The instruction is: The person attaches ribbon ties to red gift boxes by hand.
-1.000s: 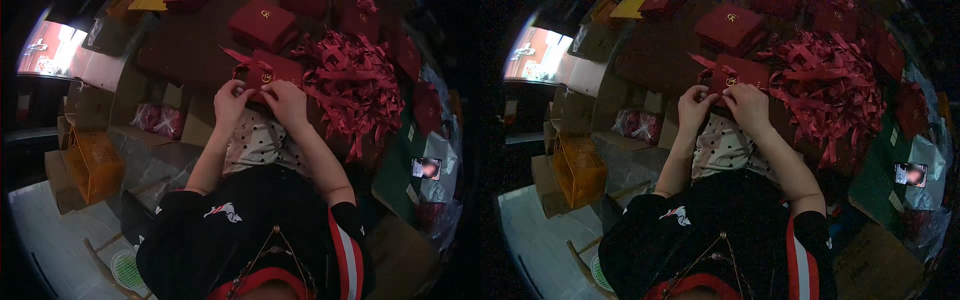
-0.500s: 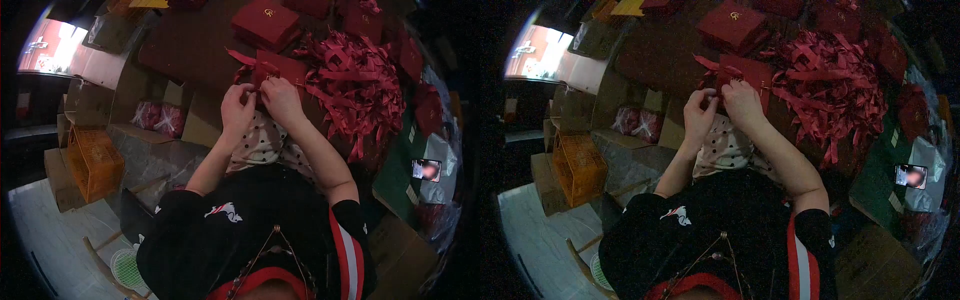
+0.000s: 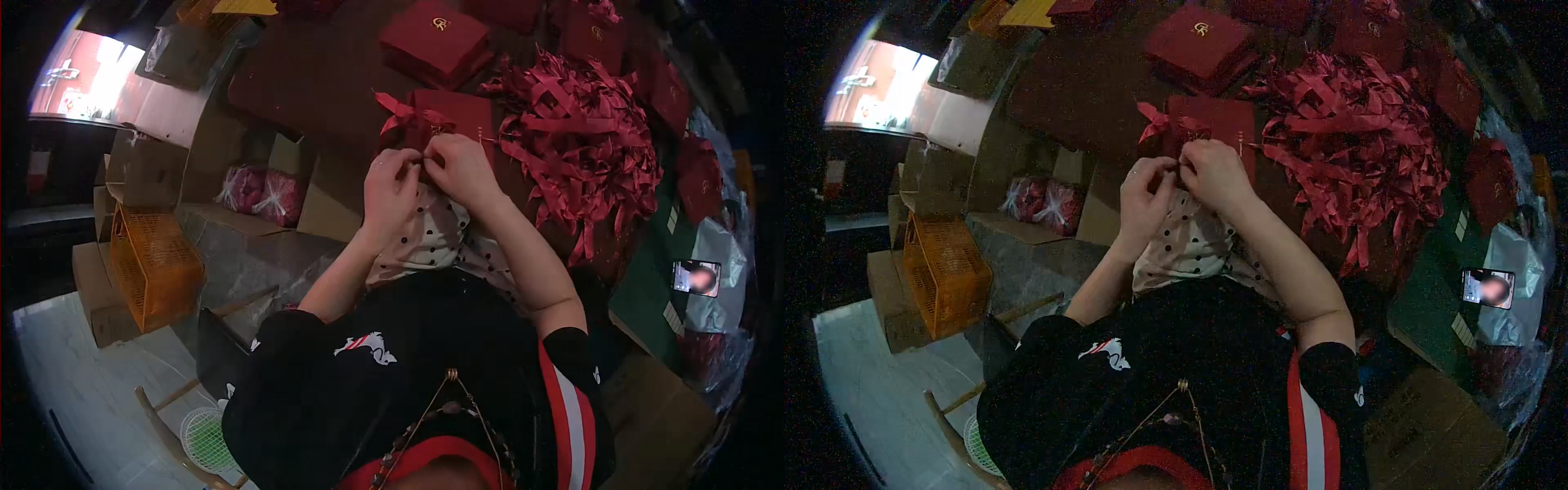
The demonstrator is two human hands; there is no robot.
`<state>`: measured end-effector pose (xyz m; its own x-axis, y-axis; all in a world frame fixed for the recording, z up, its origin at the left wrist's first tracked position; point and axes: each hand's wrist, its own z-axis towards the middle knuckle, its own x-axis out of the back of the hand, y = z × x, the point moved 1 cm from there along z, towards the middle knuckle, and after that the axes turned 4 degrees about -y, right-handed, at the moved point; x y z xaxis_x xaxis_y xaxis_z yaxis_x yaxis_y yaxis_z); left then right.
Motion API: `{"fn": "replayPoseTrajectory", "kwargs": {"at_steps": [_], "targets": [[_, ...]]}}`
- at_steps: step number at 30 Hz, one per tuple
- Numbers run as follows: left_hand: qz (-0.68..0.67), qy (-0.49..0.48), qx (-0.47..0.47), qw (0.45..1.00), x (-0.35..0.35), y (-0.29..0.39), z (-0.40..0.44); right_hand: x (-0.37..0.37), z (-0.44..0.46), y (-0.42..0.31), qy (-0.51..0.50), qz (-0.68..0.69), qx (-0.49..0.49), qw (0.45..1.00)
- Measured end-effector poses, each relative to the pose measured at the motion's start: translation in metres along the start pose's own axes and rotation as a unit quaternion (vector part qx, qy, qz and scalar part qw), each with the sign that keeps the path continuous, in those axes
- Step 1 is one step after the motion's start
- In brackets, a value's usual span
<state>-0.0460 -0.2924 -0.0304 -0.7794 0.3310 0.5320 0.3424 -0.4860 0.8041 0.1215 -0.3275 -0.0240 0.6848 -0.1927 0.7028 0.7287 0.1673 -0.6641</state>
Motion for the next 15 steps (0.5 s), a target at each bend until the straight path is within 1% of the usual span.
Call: {"fn": "replayPoseTrajectory", "kwargs": {"at_steps": [1,2,3,4,5,6,8,9,11,12,13,15], "targets": [[-0.034,-0.002,0.002,0.999,0.000,-0.003,0.001,0.001,0.001,0.002,0.000,-0.001,0.001,1.000],[-0.050,-0.004,0.006,0.999,0.000,-0.007,0.002,0.002,0.002,0.005,-0.009,0.029,-0.010,0.999],[-0.076,-0.014,0.030,0.997,-0.001,-0.008,0.003,0.003,0.004,0.008,-0.018,0.061,-0.021,0.998],[-0.101,-0.026,0.054,0.993,-0.003,-0.010,0.003,0.001,0.005,0.011,-0.029,0.034,-0.027,0.999],[-0.087,-0.018,0.089,0.992,-0.006,-0.017,0.003,-0.001,0.004,0.012,-0.029,0.035,-0.027,0.999],[-0.085,-0.018,0.086,0.992,-0.003,-0.016,0.005,-0.001,0.006,0.010,-0.032,0.029,-0.033,0.999],[-0.021,-0.059,0.120,0.991,0.001,-0.014,0.006,-0.001,0.008,0.006,-0.026,0.012,-0.046,0.999],[0.004,-0.057,0.111,0.992,0.003,-0.011,0.007,-0.002,0.006,0.007,-0.027,0.012,-0.047,0.998],[0.007,-0.042,0.097,0.994,0.000,-0.014,0.004,-0.004,0.007,0.008,-0.010,0.012,-0.027,1.000],[0.010,-0.029,0.084,0.996,-0.001,-0.015,0.003,-0.003,0.008,0.004,-0.034,-0.011,-0.047,0.998],[0.010,-0.029,0.083,0.996,-0.001,-0.016,0.003,-0.002,0.009,0.005,-0.034,-0.011,-0.047,0.998],[-0.004,-0.046,0.060,0.997,0.002,-0.017,0.003,0.001,0.008,0.008,-0.041,-0.028,0.016,0.999]]}}
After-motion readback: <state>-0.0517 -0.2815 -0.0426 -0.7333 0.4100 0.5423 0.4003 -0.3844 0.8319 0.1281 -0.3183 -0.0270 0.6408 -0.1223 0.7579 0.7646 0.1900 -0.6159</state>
